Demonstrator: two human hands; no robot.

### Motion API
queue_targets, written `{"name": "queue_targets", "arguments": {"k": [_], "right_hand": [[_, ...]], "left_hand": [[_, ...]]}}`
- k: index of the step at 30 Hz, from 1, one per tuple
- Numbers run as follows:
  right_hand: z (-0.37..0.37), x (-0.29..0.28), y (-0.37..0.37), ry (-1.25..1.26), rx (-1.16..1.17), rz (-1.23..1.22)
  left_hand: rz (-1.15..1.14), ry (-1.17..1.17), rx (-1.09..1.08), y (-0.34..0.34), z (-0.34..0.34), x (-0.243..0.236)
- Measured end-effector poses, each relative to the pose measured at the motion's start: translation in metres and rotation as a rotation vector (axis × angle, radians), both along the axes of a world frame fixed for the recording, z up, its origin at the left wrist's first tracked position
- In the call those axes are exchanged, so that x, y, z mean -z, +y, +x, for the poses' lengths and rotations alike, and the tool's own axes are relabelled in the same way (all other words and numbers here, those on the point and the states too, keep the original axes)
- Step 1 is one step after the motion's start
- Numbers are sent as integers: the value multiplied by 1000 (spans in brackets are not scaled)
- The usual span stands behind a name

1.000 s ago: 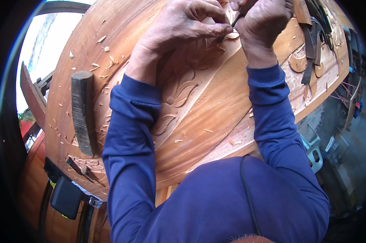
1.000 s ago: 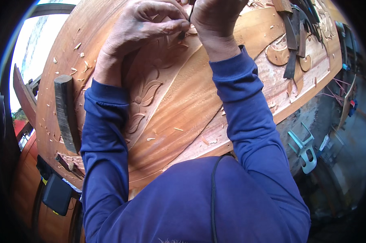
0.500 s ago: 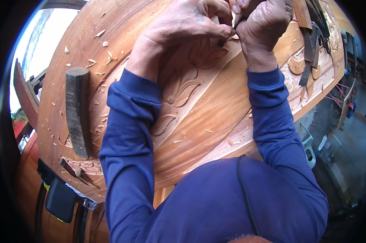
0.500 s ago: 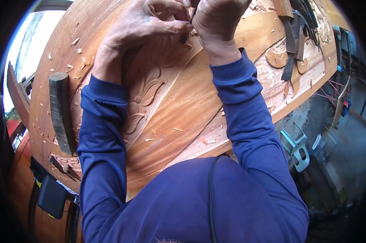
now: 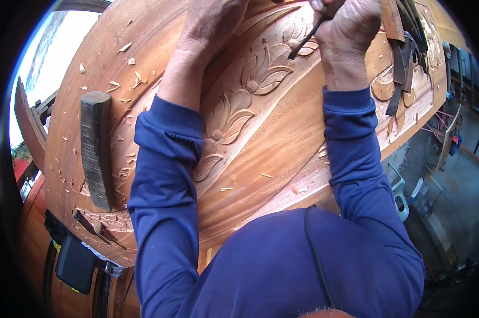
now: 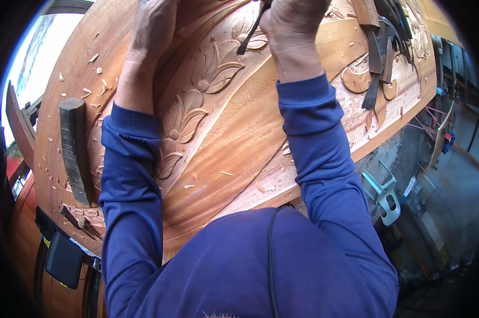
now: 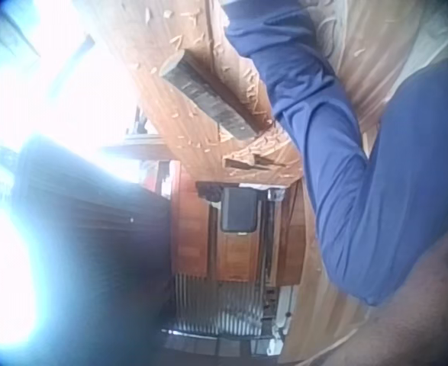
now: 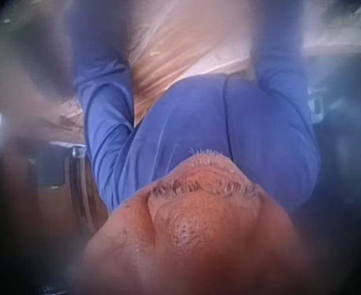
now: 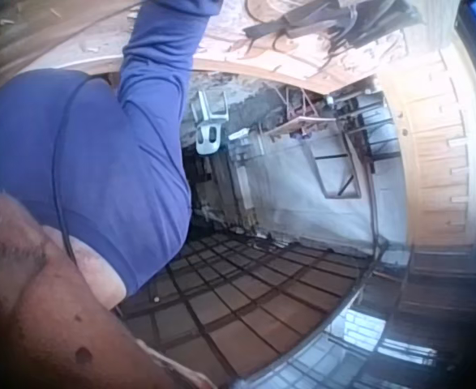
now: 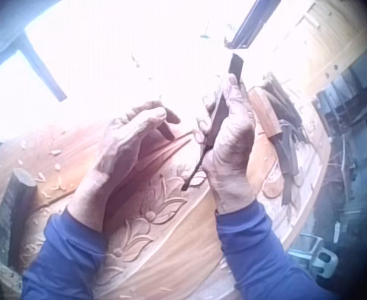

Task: The person carves decorative floral patterns into a large wooden board using a chisel and a wooden mallet.

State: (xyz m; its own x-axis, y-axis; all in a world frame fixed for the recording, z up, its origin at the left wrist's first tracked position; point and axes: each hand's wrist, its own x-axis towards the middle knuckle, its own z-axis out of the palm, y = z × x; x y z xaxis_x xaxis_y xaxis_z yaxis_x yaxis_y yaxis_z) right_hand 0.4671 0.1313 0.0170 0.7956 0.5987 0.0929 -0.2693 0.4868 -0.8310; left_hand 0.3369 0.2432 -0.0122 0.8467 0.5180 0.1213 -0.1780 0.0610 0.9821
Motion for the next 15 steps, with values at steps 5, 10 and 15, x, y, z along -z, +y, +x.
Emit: {"name": "queue_targets", "arguments": {"k": [5,10,15], "right_hand": [[6,5,-11,-34,73,12],[37,-10,-89,-383,336,-110],[-5,-55,-204,-383,113,-318]], "left_hand": [[-70,10,17,-3,6,3],[34,-18,-125,-2,4,0],[-34,-61,-206,15,0,14]]}}
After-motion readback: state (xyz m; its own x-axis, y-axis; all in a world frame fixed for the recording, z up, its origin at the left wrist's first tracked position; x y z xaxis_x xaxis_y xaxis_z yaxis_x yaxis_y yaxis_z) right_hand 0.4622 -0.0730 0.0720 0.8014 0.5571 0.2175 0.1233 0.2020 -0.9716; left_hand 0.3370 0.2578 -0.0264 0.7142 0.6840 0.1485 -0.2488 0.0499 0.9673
